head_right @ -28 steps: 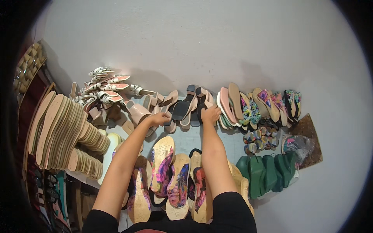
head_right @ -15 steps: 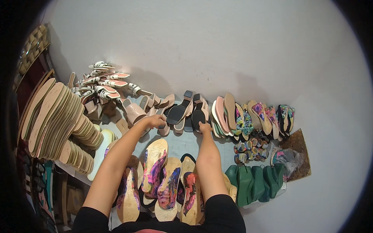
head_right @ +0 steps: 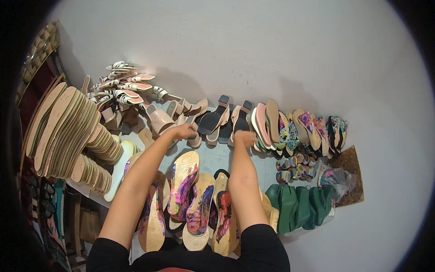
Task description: Organizing and matching various shoe parts and finished sandals on a work table.
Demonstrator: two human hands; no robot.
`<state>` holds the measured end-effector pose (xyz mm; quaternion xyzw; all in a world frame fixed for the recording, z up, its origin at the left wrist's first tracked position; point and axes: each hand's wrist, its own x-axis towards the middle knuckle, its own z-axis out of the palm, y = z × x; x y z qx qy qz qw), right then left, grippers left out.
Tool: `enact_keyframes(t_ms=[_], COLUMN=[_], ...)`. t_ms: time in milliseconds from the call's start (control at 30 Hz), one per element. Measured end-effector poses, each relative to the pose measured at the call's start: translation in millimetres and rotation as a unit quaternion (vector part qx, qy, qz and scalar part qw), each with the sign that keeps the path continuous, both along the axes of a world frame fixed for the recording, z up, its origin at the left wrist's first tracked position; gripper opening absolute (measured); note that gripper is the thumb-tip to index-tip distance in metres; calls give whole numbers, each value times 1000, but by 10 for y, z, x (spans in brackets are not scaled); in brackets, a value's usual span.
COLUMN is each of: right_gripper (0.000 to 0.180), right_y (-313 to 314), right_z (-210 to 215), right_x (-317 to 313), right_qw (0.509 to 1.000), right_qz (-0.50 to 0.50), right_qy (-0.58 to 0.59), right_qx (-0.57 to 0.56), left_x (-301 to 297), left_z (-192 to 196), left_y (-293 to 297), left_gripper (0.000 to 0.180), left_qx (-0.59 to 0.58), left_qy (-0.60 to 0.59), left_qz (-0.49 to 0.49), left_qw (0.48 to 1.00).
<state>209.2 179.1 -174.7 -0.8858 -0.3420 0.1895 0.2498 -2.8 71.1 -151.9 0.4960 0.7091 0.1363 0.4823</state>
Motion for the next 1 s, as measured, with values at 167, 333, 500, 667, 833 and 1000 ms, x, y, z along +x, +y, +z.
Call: enact_keyframes(t_ms=[167, 333, 500, 667, 833, 1000], right_gripper=[33, 33, 31, 26, 26, 20], right_y=[435, 29, 90, 383, 261, 69], right_z=[-224, -183, -221, -312, -386, -250], right_x=[124, -639, -614, -337, -134, -315], right_qw=[935, 916, 926, 919, 935, 962], right_qz=[339, 352, 315, 304, 297, 273], right_qy=[-7, 160, 175, 239, 171, 7], right_qx=[105, -107, -116, -77, -93, -2], left_x=[368, -50, 70, -1, -127, -156], left_z=[209, -188, 24, -10, 153, 348], left_y=[234, 2, -59, 55, -14, -190], left_gripper=[46, 46, 41, 34, 28, 33], left_qx=[51, 91, 113, 208, 291, 256], left_qy=[-16, 27, -3, -64, -16, 266], left_qz=[-29, -24, -17, 32, 72, 70], left_qw=[998, 995, 993, 976, 954, 927])
